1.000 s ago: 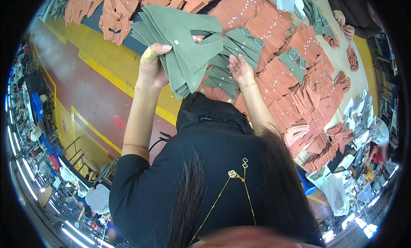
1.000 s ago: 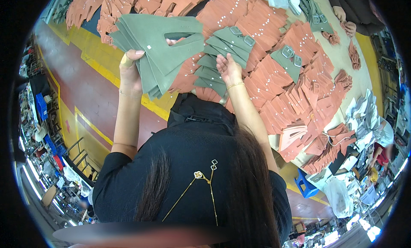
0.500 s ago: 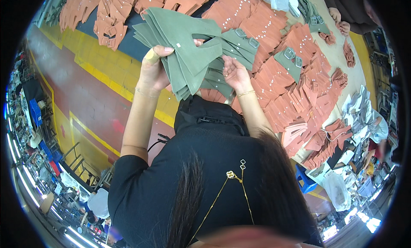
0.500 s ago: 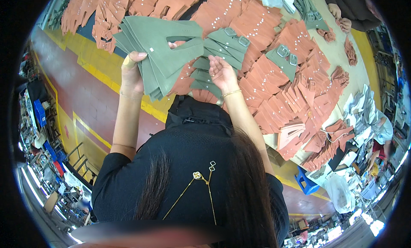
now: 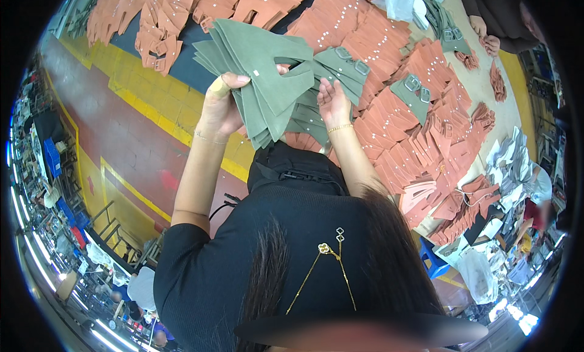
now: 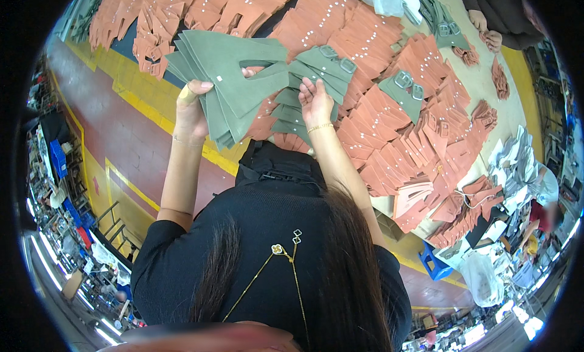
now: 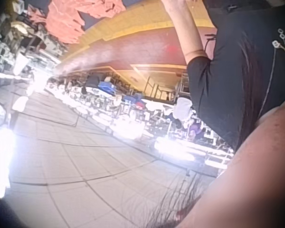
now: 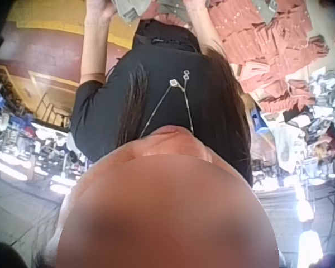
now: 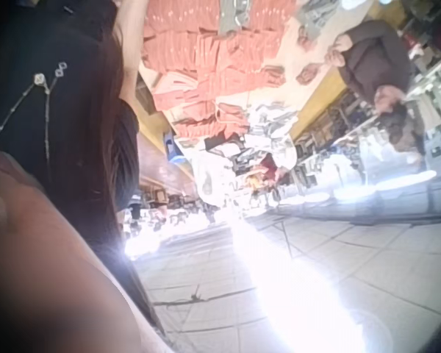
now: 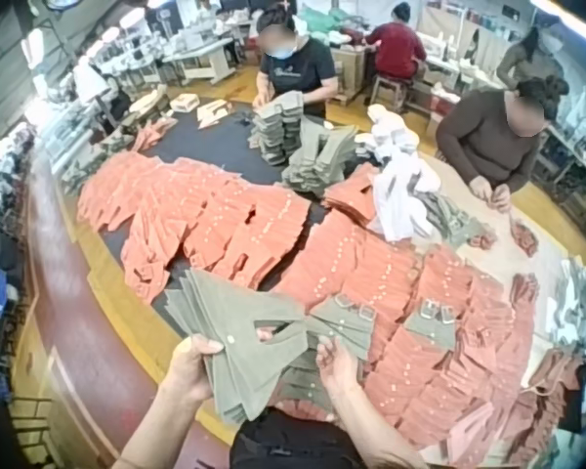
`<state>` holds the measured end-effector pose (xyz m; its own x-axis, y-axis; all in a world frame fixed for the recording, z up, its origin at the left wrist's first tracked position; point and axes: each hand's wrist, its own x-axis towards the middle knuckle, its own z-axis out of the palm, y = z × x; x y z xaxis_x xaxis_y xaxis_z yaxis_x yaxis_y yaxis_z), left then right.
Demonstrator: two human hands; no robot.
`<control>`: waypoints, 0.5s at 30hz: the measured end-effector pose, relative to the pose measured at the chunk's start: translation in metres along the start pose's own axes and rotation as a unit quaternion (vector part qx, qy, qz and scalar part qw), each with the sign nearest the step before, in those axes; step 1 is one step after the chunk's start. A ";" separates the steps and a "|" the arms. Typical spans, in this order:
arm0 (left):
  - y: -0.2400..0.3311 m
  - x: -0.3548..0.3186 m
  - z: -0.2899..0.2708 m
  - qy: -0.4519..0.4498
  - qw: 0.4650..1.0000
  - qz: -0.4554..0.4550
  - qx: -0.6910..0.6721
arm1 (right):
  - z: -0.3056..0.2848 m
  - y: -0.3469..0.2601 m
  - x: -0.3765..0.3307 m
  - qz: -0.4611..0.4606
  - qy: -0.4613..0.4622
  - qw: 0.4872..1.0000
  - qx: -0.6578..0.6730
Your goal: The person sorts and stacks green and pink fabric pieces with metal buckles on a large table. They pick up pieces, align them, and place them into neat piles while other workers are visible in the background.
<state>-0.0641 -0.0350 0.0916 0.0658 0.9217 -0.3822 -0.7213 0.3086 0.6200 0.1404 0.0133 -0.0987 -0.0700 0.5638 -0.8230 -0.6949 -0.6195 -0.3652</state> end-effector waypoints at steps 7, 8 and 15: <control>-0.003 0.006 -0.001 -0.012 1.000 0.001 -0.004 | -0.001 0.000 0.013 -0.015 0.044 0.997 -0.061; -0.003 0.006 -0.002 -0.007 1.000 0.000 0.001 | -0.006 -0.003 0.008 -0.015 0.033 0.997 -0.067; 0.003 0.010 -0.002 -0.018 0.999 -0.034 0.011 | -0.046 -0.049 -0.084 -0.194 -0.094 0.851 -0.479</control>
<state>-0.0668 -0.0258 0.0879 0.1392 0.9062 -0.3993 -0.6995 0.3754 0.6081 0.2132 -0.0293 -0.0320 -0.1440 0.8495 -0.5076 0.2036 -0.4766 -0.8552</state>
